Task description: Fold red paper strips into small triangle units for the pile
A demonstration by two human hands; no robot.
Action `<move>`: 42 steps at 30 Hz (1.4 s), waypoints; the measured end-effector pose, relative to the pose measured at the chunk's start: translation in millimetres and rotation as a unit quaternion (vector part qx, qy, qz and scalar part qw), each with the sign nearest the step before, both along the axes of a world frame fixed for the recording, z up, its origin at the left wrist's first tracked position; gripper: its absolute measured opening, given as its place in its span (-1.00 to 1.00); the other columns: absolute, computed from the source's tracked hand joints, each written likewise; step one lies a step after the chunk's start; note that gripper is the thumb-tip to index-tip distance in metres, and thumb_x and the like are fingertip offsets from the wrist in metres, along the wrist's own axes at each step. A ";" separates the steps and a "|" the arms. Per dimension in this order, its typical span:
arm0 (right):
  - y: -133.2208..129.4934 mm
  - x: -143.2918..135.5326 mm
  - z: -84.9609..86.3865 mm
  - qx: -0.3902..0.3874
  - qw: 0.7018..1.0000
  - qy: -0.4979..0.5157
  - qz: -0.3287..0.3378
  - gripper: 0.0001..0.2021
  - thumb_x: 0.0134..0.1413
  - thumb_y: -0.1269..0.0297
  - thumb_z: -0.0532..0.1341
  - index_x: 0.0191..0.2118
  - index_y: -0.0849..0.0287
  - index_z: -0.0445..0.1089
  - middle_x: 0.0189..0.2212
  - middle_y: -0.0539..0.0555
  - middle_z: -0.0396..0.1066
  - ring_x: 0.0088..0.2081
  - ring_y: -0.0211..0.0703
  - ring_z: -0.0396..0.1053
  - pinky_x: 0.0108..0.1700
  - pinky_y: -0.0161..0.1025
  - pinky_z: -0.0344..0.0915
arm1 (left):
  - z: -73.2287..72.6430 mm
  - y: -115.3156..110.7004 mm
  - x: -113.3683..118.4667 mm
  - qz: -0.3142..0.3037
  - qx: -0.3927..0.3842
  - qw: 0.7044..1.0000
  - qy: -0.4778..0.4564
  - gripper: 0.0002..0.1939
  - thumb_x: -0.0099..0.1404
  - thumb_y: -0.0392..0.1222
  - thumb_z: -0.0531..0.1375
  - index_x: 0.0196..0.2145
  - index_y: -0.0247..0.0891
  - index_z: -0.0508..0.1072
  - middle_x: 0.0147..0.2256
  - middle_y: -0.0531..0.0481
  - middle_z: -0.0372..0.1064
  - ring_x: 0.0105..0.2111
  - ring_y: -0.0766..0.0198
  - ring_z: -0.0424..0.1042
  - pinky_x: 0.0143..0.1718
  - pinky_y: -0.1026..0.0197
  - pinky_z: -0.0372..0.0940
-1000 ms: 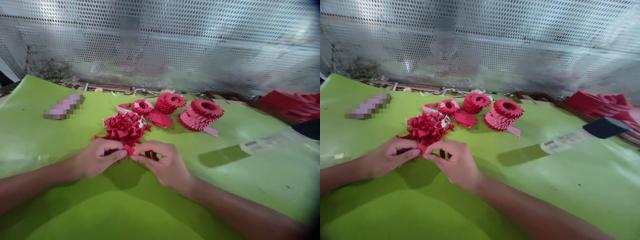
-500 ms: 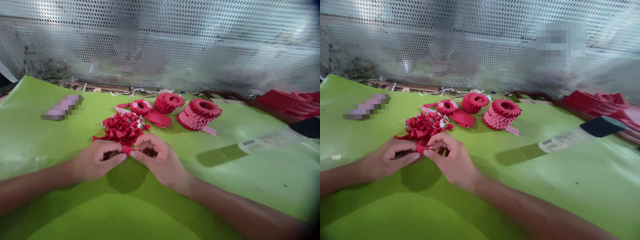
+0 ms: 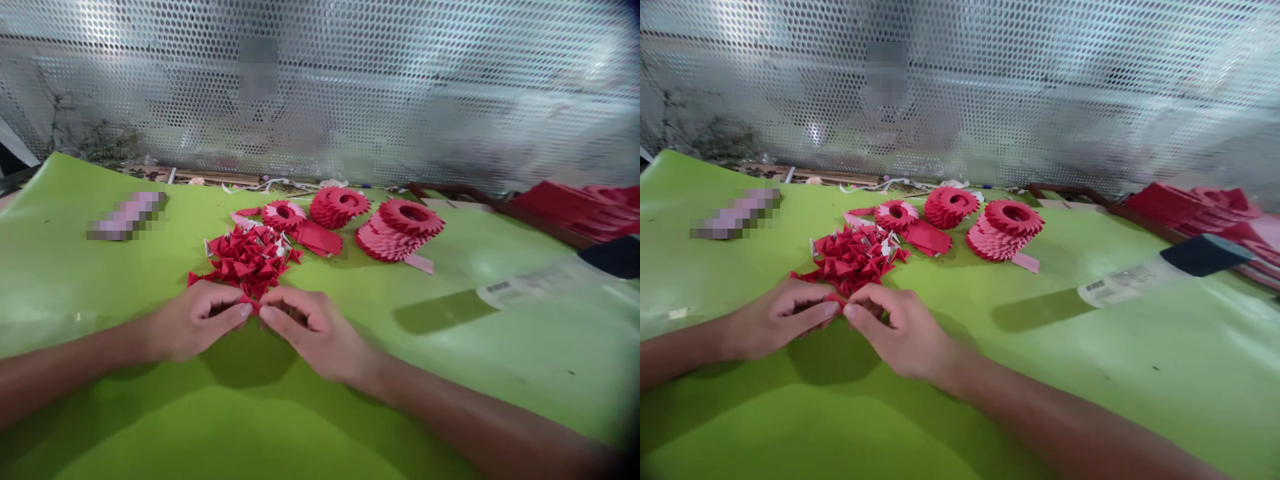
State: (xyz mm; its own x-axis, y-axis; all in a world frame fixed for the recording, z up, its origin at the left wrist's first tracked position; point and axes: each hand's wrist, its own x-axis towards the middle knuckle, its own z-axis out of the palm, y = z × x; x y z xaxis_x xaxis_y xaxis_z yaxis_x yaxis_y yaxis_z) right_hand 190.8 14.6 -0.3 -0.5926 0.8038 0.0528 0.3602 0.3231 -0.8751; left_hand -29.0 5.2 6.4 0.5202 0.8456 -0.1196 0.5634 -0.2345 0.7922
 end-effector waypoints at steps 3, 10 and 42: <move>-2.0 0.2 0.3 0.041 0.999 -0.027 0.013 -0.78 0.37 0.20 0.14 -0.17 0.18 0.49 -0.45 -0.05 0.41 -0.52 -0.35 0.20 -0.51 -0.36 0.07 | -0.3 0.6 -0.5 -0.006 -0.012 1.000 -0.019 -0.57 0.43 0.08 -0.04 -0.50 -0.23 0.19 -0.55 0.13 0.08 -0.55 0.36 0.08 -0.53 0.28 -0.03; -0.3 3.2 -5.9 0.133 0.990 -0.042 -0.003 -0.82 0.38 0.22 0.18 -0.14 0.15 0.52 -0.35 -0.03 0.56 -0.42 -0.30 0.41 -0.42 -0.36 0.21 | -6.4 3.7 -8.0 0.001 -0.102 0.991 -0.086 -0.54 0.43 0.14 0.04 -0.47 -0.25 0.27 -0.55 0.12 0.15 -0.55 0.36 0.16 -0.52 0.30 0.05; -7.0 -1.2 -3.9 0.094 0.986 0.082 -0.106 -0.85 0.29 0.26 0.26 -0.29 0.15 0.54 -0.44 0.01 0.52 -0.43 -0.24 0.42 -0.45 -0.35 0.30 | -5.5 -6.9 7.7 0.048 0.029 0.997 -0.051 -0.57 0.42 0.14 0.10 -0.36 -0.29 0.40 -0.52 0.11 0.23 -0.56 0.38 0.14 -0.59 0.32 -0.02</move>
